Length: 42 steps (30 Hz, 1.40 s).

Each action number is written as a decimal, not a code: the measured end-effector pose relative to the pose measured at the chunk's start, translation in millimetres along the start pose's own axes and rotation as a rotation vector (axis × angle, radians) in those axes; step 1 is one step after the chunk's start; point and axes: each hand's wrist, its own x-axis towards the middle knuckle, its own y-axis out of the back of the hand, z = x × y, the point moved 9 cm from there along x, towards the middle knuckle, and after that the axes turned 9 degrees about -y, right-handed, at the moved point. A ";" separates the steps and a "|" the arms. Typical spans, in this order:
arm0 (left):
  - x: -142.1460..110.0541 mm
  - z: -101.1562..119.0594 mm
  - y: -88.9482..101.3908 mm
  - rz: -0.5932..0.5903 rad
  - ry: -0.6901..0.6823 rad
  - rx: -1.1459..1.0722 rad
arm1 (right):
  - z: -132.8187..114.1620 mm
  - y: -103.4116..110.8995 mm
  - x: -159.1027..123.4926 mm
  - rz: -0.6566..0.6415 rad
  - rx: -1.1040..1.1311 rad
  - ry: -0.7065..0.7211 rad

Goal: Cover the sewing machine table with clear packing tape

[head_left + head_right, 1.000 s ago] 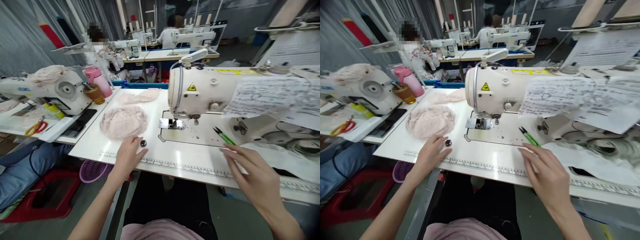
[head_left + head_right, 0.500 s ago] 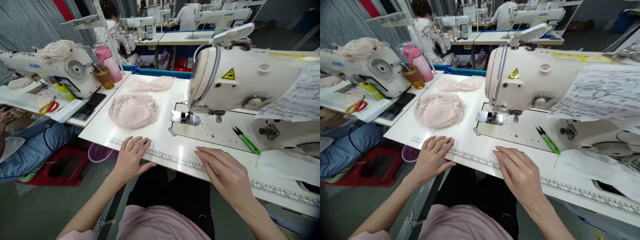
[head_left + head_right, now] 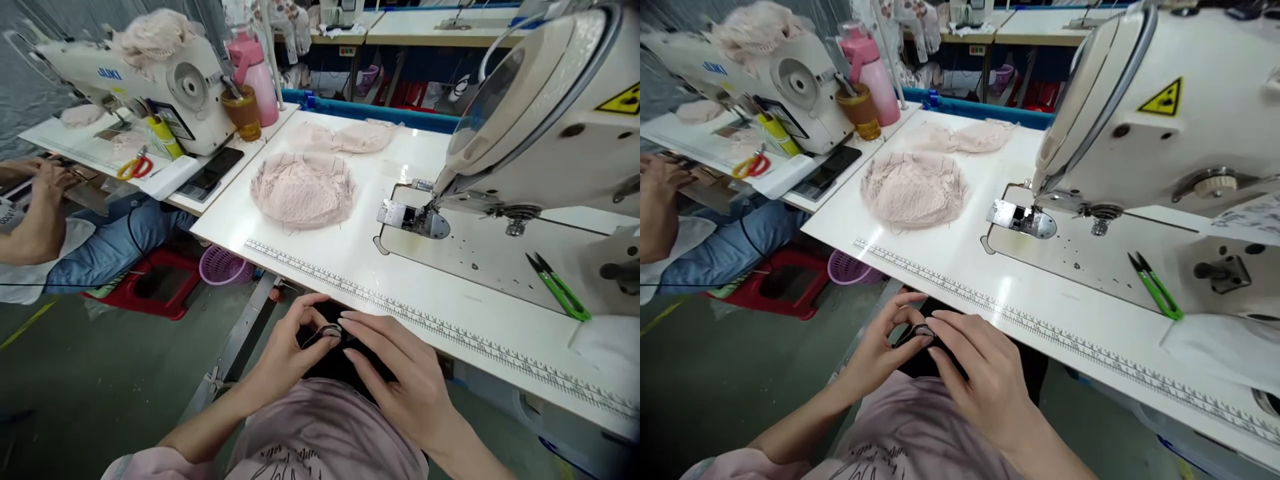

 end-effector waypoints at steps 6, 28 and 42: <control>-12.1 -13.1 -22.0 -0.113 0.096 0.093 | 24.7 -29.4 -3.3 -0.260 0.062 -0.283; -24.4 -23.9 -31.7 -0.134 0.226 -0.250 | 57.7 -8.4 -19.7 -0.198 0.509 -0.519; -39.0 -6.5 -39.6 -0.186 0.115 -0.470 | 60.3 -43.2 -39.2 -0.326 0.535 -0.582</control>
